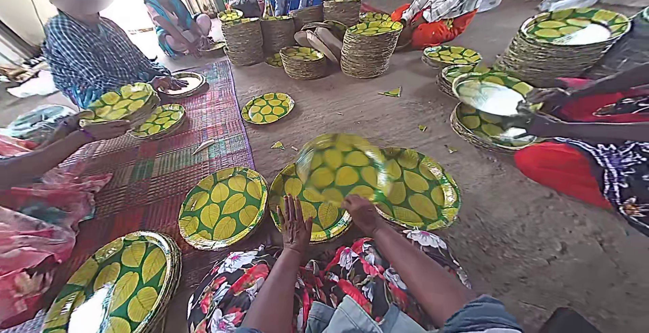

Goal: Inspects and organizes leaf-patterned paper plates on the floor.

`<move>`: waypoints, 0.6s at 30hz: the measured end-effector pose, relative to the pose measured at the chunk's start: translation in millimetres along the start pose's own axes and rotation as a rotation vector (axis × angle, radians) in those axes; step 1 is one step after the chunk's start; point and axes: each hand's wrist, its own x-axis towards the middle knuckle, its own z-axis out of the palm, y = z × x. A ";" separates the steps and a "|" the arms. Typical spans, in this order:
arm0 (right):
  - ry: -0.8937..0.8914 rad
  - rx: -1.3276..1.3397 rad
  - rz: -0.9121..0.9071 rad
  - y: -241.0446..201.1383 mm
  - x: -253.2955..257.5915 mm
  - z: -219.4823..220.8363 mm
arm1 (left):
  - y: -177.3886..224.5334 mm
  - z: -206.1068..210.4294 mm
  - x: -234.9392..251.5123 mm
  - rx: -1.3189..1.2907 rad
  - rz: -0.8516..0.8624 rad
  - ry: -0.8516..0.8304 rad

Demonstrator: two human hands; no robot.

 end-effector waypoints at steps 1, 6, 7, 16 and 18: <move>-0.138 0.009 -0.062 -4.1 2.3 5.9 | -1.1 -1.4 0.5 0.007 0.004 -0.039; -0.531 -0.099 0.240 -11.7 9.8 9.4 | -8.5 4.4 -7.9 0.025 -0.118 -0.921; -0.452 -0.094 0.335 -6.8 9.5 5.8 | -7.7 6.3 -8.6 0.022 -0.123 -0.945; -0.434 -0.049 0.824 20.9 12.9 -5.6 | -10.9 9.3 -7.3 0.020 -0.121 -0.927; -0.371 -0.007 0.827 25.7 11.8 -9.1 | -11.9 9.8 -5.9 0.013 -0.116 -0.925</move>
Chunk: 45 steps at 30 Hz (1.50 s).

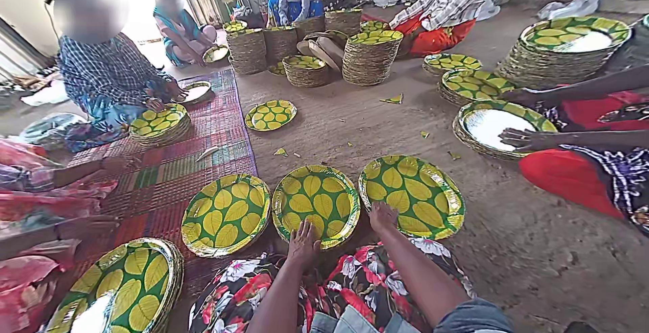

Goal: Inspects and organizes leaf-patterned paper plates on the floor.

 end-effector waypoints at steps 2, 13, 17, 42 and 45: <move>0.107 0.037 -0.035 3.5 -4.0 -3.7 | 0.1 0.0 -0.9 -0.017 -0.008 -0.007; -0.099 -0.209 -0.849 -22.4 -11.8 34.1 | 5.7 -6.2 -11.4 0.003 0.075 0.364; 0.042 -0.071 -0.411 -14.8 -15.3 15.1 | 5.5 -0.8 -5.9 0.045 0.040 0.032; -0.250 -0.285 -0.990 -33.9 -24.5 46.0 | -19.5 -6.2 3.2 -1.364 -0.646 0.707; -0.247 -0.317 -0.995 -29.3 -31.2 44.8 | -19.0 -5.1 1.7 -1.442 -0.711 0.592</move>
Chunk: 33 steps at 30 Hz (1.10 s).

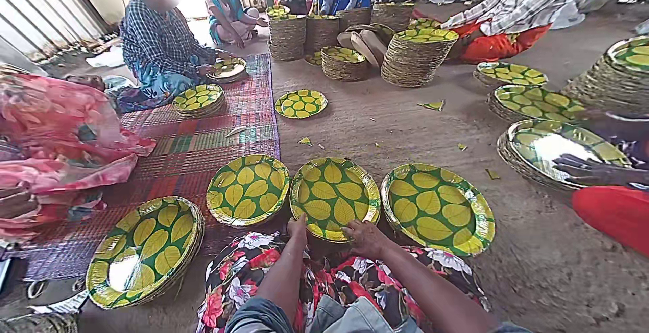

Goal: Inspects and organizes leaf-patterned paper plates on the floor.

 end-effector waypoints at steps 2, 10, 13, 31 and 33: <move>0.031 -0.017 0.003 -5.4 -3.0 -0.7 | 1.1 2.1 -3.2 -0.016 -0.013 -0.029; 0.577 -0.110 0.024 -13.8 10.5 1.4 | 59.0 -4.4 -43.1 -0.292 0.238 -0.055; 0.704 -0.090 -0.035 -36.1 41.4 -27.4 | 85.0 -30.3 -40.1 -0.422 0.417 0.049; 0.301 0.054 0.591 0.9 23.2 -46.9 | 83.9 -56.3 -29.0 0.577 0.713 0.038; 0.269 0.154 0.790 24.0 -3.3 -42.9 | 79.2 -35.2 -39.8 0.715 0.680 -0.139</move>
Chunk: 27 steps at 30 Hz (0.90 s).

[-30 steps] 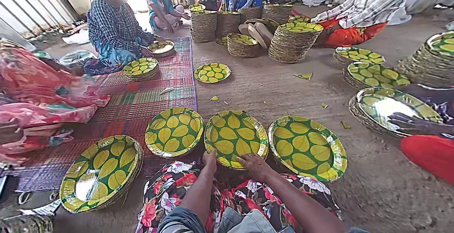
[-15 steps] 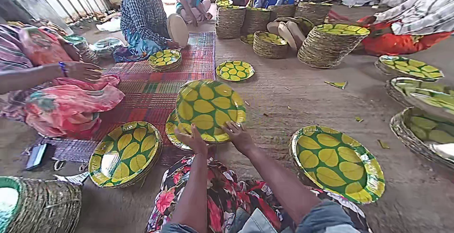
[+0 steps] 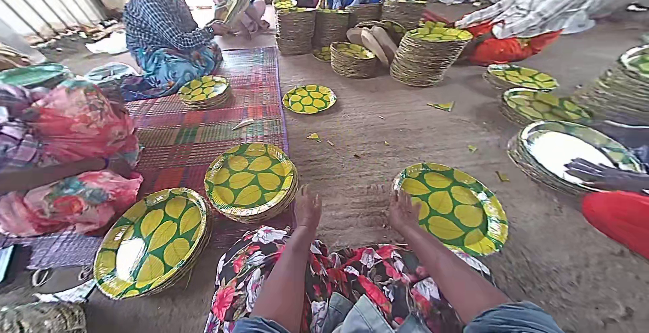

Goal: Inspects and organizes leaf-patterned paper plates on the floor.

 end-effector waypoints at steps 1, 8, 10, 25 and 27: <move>-0.043 0.039 0.083 13.7 -1.6 0.0 | 6.0 10.8 -3.0 0.031 0.015 -0.080; -0.158 0.074 0.240 36.3 1.0 6.8 | -14.8 63.4 -21.0 0.392 0.178 -0.584; -0.114 0.105 0.223 37.4 2.0 5.8 | -19.4 59.0 -16.6 0.419 0.127 -0.593; -0.104 -0.089 -0.353 2.8 -5.0 36.1 | -36.4 73.2 -9.5 0.601 0.177 -0.659; 0.002 0.040 -0.074 12.2 -1.9 24.4 | -39.4 76.8 -9.8 0.650 0.107 -0.784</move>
